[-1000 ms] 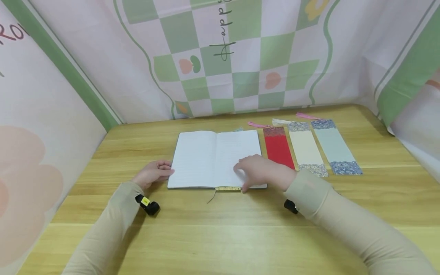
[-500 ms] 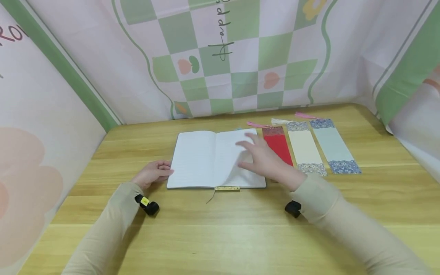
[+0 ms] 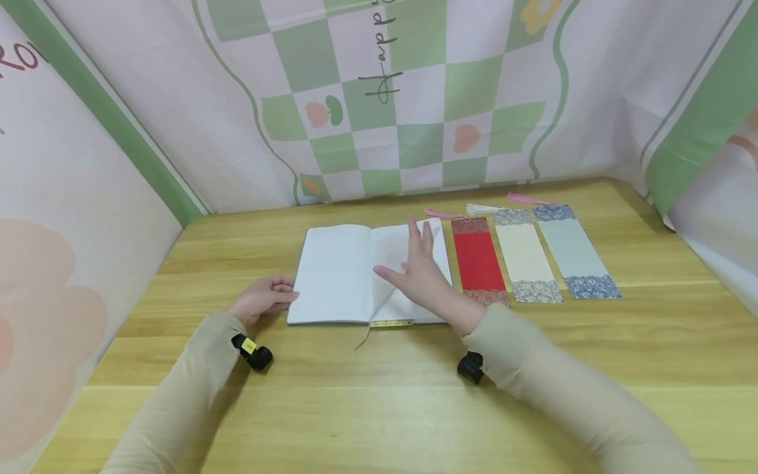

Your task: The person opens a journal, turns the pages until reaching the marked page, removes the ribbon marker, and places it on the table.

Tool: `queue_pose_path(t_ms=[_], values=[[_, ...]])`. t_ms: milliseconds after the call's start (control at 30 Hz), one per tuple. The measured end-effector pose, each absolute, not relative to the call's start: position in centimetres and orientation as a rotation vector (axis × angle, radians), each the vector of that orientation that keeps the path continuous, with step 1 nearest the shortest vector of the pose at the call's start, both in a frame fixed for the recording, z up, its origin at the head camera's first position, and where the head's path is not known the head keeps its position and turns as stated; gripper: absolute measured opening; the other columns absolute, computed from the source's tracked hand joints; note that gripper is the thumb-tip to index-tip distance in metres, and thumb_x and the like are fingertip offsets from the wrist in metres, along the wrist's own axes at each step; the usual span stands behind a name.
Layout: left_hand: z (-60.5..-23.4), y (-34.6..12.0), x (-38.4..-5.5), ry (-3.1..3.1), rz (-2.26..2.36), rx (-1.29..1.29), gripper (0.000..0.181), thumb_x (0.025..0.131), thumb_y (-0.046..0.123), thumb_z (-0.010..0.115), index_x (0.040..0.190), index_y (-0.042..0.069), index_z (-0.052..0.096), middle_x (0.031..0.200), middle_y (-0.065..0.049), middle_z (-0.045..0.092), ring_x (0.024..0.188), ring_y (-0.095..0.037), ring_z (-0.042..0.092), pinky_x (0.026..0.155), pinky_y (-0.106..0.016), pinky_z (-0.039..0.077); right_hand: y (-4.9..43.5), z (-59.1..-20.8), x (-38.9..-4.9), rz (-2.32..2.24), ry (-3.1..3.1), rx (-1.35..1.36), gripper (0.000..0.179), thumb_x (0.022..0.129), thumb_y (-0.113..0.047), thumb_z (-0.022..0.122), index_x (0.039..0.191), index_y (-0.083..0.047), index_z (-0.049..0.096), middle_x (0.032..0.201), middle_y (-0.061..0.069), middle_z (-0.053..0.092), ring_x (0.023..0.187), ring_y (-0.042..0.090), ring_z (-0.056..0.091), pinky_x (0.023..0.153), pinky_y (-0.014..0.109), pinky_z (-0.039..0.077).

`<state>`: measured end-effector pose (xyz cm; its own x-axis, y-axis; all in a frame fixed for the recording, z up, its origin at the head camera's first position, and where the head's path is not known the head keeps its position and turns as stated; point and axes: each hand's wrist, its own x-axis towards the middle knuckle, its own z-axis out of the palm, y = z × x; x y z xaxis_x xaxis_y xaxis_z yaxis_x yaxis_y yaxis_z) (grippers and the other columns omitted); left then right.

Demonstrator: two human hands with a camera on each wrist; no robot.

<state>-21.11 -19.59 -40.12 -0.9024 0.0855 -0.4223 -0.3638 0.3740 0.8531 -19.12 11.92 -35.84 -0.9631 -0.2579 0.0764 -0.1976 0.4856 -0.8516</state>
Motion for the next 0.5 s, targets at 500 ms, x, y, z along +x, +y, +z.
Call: queue_pose_path(t_ms=[500], values=[[-40.06, -19.67, -21.10, 2.225, 1.560, -0.239, 0.043, 0.090, 0.003, 0.063, 0.128, -0.006, 0.047, 0.107, -0.009, 0.059, 0.083, -0.008, 0.058, 0.083, -0.025, 0.055, 10.83, -35.58, -18.19, -1.409, 2.677, -0.184, 0.107, 0.091, -0.046, 0.058, 0.145, 0.000, -0.021, 0.150, 0.024, -0.027, 0.133, 0.047, 0.033, 0.099, 0.051, 0.045]])
